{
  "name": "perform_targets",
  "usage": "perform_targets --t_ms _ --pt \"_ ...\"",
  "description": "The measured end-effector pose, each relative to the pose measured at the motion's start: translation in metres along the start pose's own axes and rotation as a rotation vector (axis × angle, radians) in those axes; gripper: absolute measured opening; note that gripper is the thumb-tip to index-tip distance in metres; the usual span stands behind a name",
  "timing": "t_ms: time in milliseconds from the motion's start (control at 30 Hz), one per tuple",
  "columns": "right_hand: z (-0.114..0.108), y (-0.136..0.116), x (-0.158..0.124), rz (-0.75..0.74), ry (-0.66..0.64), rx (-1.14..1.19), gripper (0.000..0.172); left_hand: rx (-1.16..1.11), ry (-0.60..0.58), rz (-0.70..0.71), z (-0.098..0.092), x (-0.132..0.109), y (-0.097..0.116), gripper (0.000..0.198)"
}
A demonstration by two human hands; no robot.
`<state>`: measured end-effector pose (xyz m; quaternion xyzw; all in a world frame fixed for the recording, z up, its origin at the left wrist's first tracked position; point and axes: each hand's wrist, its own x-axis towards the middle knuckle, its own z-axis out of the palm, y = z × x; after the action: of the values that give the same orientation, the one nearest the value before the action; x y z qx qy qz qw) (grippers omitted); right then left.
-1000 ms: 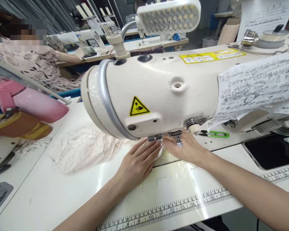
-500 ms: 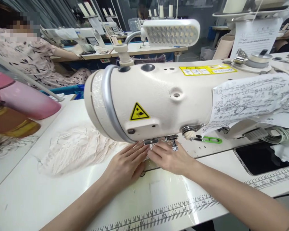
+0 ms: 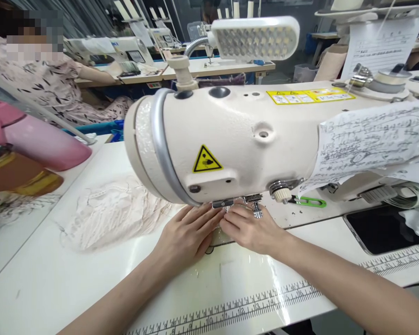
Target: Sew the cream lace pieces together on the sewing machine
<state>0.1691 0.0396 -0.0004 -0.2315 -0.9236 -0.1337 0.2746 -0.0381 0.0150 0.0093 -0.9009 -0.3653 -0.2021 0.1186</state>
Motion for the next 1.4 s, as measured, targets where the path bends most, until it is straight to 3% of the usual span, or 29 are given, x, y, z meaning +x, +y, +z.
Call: perform_targets --t_ms 600,900,1067,1400 --pt "-0.003 0.005 0.0 0.051 -0.066 -0.056 0.028 0.012 0.016 -0.043 0.005 0.005 0.006 0.034" --pt "-0.011 0.007 0.006 0.189 -0.097 -0.166 0.026 0.006 0.019 -0.068 0.006 0.007 0.009 0.033" --pt "-0.016 0.013 0.01 0.262 -0.147 0.004 0.027 0.005 -0.009 -0.073 0.006 0.008 0.01 0.032" --pt "-0.007 0.016 0.004 0.358 -0.084 0.134 0.03 0.004 -0.042 -0.126 0.006 0.008 0.009 0.034"
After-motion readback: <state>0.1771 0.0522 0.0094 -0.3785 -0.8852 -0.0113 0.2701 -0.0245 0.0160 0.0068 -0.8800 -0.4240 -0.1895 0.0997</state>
